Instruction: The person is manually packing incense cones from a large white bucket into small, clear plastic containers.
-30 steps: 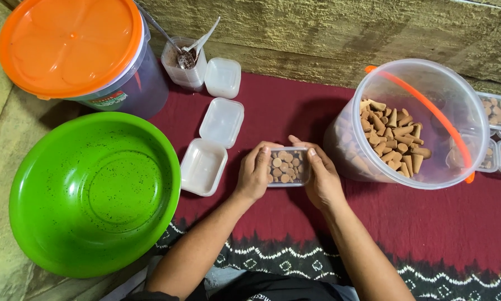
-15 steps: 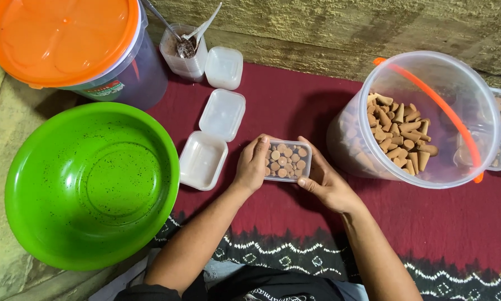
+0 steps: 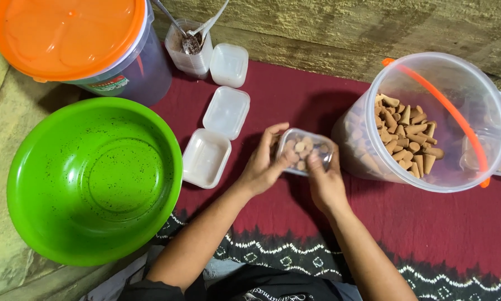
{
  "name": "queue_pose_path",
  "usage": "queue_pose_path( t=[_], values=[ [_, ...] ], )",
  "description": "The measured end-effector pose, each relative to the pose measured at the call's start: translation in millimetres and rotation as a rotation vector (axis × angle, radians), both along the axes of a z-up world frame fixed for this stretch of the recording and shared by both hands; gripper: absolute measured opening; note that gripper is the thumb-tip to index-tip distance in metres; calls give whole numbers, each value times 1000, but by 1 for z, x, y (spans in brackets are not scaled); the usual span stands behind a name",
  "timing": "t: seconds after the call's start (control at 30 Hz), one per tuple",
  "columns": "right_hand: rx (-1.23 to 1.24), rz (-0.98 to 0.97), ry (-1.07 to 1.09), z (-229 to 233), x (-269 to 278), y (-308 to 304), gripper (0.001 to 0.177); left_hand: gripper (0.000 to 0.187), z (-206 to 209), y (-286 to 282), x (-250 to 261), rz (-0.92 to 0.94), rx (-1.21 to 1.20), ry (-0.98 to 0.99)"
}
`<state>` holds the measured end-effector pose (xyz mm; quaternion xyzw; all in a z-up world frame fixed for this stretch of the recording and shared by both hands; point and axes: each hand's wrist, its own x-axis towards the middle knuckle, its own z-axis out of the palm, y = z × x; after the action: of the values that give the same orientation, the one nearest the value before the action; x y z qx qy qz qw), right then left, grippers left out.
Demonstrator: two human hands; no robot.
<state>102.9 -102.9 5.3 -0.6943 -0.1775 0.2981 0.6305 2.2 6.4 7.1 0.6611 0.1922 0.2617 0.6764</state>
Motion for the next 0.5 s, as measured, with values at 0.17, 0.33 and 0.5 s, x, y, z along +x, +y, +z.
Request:
queue_pose_path(
  t=[0.17,0.33,0.5],
  values=[
    [400,-2,201,-39,14,-12,41,103,-9,-4,3,-76,213,26],
    [408,123,60,-41,16,-17,49,106,-8,-2,0,-128,190,69],
    [407,111,-88,-57,27,-20,49,93,-14,-3,1,-163,200,1]
  ],
)
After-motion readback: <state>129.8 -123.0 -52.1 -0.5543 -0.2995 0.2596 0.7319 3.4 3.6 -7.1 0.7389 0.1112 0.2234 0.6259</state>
